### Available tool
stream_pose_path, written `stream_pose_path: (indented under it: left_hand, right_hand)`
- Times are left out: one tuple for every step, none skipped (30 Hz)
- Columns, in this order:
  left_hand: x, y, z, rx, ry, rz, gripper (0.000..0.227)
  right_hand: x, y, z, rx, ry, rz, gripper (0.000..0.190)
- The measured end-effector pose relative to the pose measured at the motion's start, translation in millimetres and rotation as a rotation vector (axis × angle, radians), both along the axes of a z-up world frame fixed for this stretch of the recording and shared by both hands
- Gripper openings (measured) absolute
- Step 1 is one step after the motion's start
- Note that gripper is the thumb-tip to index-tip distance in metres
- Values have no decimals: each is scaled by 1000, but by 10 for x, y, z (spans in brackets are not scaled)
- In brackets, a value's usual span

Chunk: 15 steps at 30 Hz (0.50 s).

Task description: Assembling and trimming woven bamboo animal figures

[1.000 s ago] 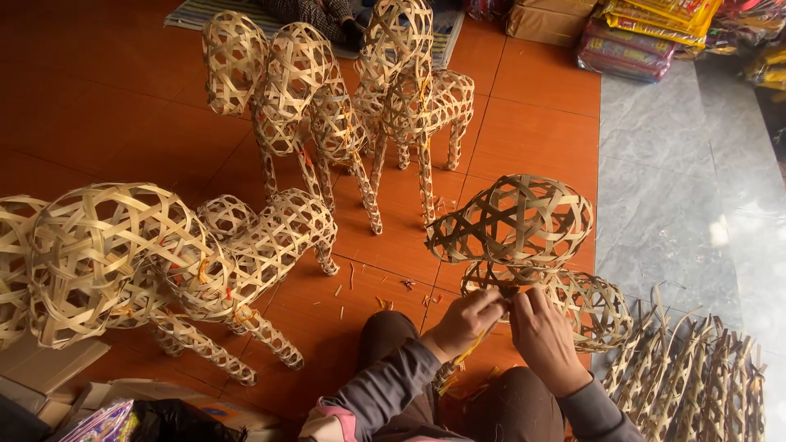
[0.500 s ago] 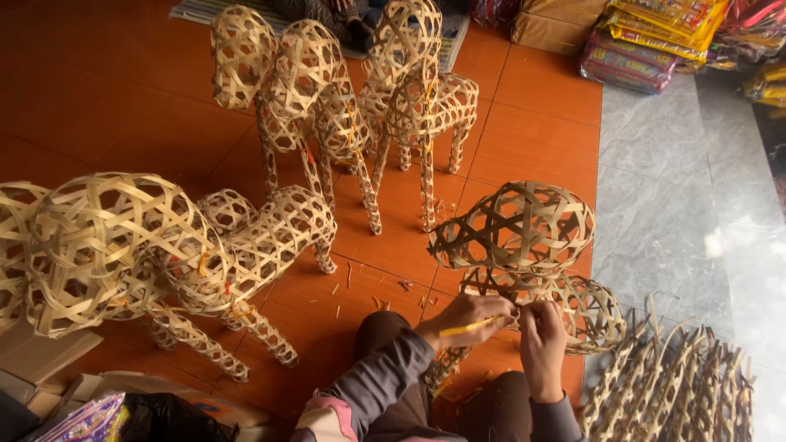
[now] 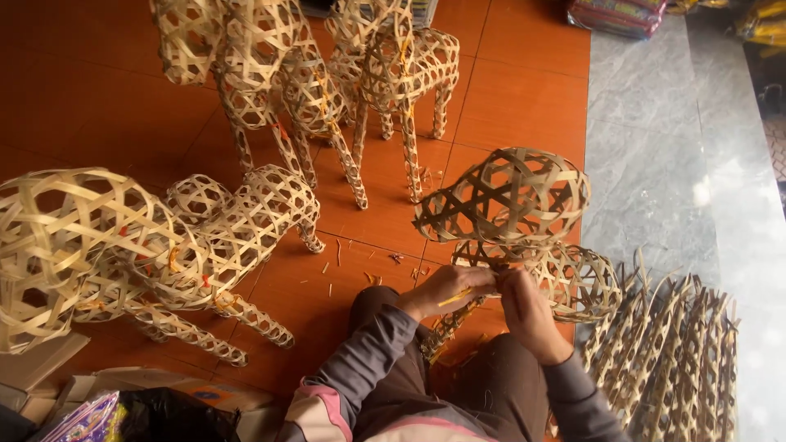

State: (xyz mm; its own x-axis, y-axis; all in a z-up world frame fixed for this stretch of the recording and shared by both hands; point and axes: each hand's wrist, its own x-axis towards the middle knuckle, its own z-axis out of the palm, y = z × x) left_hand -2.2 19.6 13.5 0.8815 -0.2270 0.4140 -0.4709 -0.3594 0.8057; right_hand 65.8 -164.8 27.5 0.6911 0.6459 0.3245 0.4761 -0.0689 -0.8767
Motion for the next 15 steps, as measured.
stream_pose_path:
  left_hand:
    - [-26,-12,173,107,-11,72,19]
    - [-69,-24,335,211,-17,140,17]
    - [-48,-33,330,208,-6,124,17]
    - [-26,-60,325,257,-65,148,15]
    - [-3,-90,319,306,-125,170,13]
    - [2,-115,269,302,-118,150,13]
    - [9,-142,221,332,-150,209,9]
    - [25,-175,173,363,-182,265,6]
    - [36,-187,162,361,-176,243,6]
    - [58,-189,159,370,-216,272,6]
    - [75,-189,160,379,-256,302,9]
    - [95,-194,58,381,-259,286,9]
    - [112,-196,-41,346,-229,298,6]
    - [127,-191,-137,313,-198,314,4]
    - [116,-191,-75,315,-200,303,4]
  right_hand:
    - [72,-43,-18,-258,-253,45,10]
    - [115,-93,-48,-521,-497,91,12]
    - [140,-96,-24,-527,-481,81,12]
    - [165,-117,-1,-612,-586,128,8]
    - [192,-142,20,-696,-689,177,5]
    - [174,-134,80,-705,-673,164,5]
    - [162,-126,142,-684,-642,172,5]
    - [160,-125,201,-662,-610,176,8]
    - [167,-122,160,-668,-593,160,8]
    - [188,-108,128,-703,-608,121,6]
    - [205,-93,99,-738,-621,82,8]
    - [179,-103,66,-739,-615,66,8]
    - [149,-110,36,-569,-603,49,8]
    - [126,-105,8,-396,-593,34,9]
    - [50,-84,-21,-395,-590,23,9]
